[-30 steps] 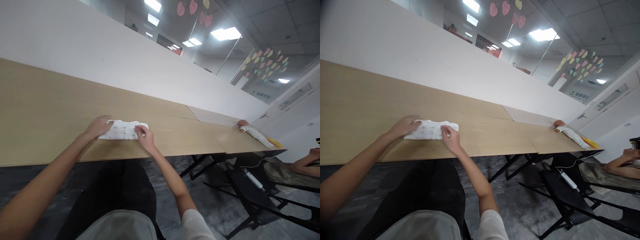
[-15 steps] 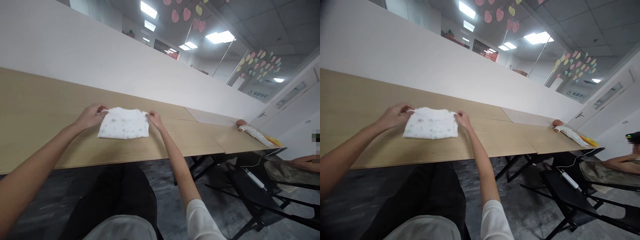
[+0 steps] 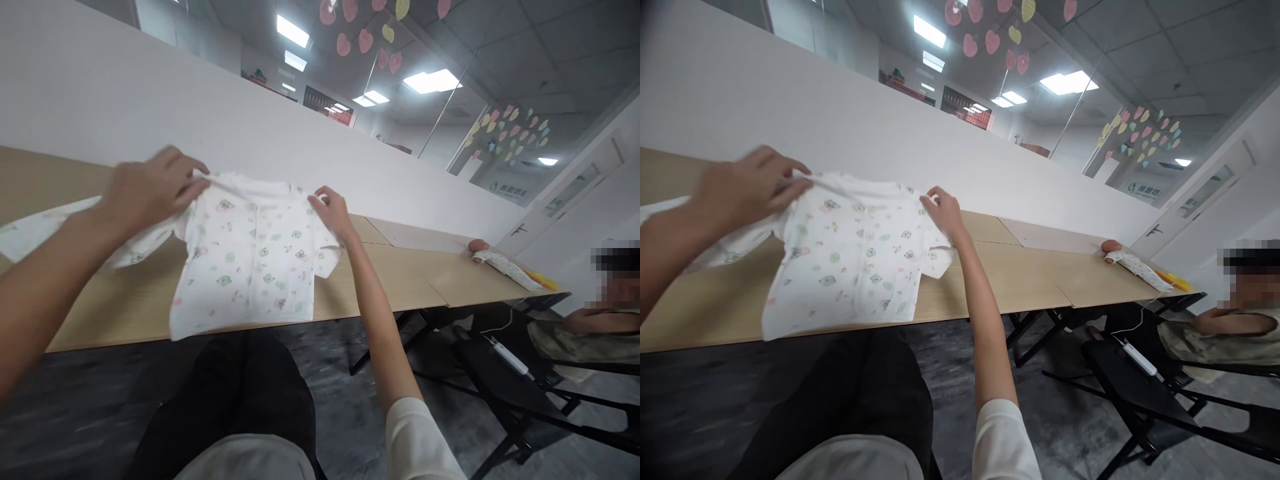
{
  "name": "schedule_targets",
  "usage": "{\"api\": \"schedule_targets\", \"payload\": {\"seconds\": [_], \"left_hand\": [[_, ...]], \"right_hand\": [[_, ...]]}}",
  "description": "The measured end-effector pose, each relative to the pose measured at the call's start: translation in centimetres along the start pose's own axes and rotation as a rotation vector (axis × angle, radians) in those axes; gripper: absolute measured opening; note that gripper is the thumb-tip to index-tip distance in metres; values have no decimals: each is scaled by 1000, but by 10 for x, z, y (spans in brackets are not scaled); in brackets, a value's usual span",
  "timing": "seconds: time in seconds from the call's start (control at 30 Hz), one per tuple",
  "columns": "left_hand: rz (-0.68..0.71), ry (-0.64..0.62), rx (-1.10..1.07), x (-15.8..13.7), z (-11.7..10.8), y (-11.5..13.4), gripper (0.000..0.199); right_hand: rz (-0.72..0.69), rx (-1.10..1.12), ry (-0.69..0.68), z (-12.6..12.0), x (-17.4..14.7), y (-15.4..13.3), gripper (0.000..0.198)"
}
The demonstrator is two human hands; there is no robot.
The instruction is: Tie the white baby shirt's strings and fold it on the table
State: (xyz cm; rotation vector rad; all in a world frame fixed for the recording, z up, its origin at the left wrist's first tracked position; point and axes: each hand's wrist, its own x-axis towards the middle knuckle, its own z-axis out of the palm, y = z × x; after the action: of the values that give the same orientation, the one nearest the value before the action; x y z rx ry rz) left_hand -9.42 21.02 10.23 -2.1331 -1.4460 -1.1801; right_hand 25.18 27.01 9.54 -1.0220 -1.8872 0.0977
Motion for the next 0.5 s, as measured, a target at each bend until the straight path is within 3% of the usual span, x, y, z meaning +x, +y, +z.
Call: {"api": "schedule_targets", "payload": {"seconds": [0.13,0.27,0.37,0.5], "left_hand": [[-18,-416,257,-20,66,-48,46],[-121,-778,299,-55,118,-83,48],[-180,-861,293,-80,127,-103,53],[-337,-845,317,-96,115,-136,66]], "right_hand": [[203,-226,-277,40,-20,30,33],[414,-342,-573,71,-43,61,50],[471,-320,-653,71,-58,74,49],[477,-272,-673,52,-67,85,37]]}}
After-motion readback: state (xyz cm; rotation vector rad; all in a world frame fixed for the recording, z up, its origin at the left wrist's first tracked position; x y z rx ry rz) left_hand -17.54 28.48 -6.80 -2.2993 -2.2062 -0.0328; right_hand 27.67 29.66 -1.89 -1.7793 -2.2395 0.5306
